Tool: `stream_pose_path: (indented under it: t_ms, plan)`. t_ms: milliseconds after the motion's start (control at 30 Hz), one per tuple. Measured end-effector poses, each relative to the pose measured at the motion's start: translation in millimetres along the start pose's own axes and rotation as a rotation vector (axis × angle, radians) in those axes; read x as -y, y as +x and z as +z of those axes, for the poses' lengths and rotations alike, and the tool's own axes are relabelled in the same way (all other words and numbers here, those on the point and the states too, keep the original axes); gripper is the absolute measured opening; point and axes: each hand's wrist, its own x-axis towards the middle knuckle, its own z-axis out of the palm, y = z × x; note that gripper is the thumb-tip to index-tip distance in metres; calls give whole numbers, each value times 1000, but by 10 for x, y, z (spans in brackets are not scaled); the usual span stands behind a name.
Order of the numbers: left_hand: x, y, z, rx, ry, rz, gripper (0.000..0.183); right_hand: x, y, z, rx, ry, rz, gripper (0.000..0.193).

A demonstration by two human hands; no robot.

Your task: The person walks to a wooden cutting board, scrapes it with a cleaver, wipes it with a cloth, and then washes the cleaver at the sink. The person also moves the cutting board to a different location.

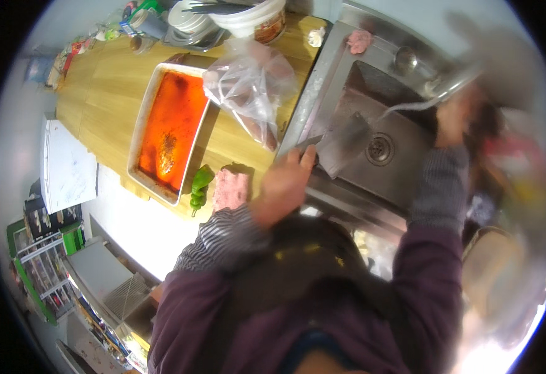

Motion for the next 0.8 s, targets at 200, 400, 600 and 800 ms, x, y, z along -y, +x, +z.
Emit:
stream_pose_path:
  t_ms: [200, 400, 600, 800]
  plan:
    - [56, 69, -4, -68, 33, 17, 48, 281, -166, 107, 74, -24, 155, 76]
    - [312, 496, -236, -276, 360, 226, 59, 243, -239, -237, 90, -143, 32, 72]
    - [629, 1150, -432, -394, 22, 323, 74, 94, -1053, -1165, 233, -191, -13, 66]
    - [839, 1434, 3, -447, -100, 237, 68, 381, -2155, -1941, 214, -216, 58, 62]
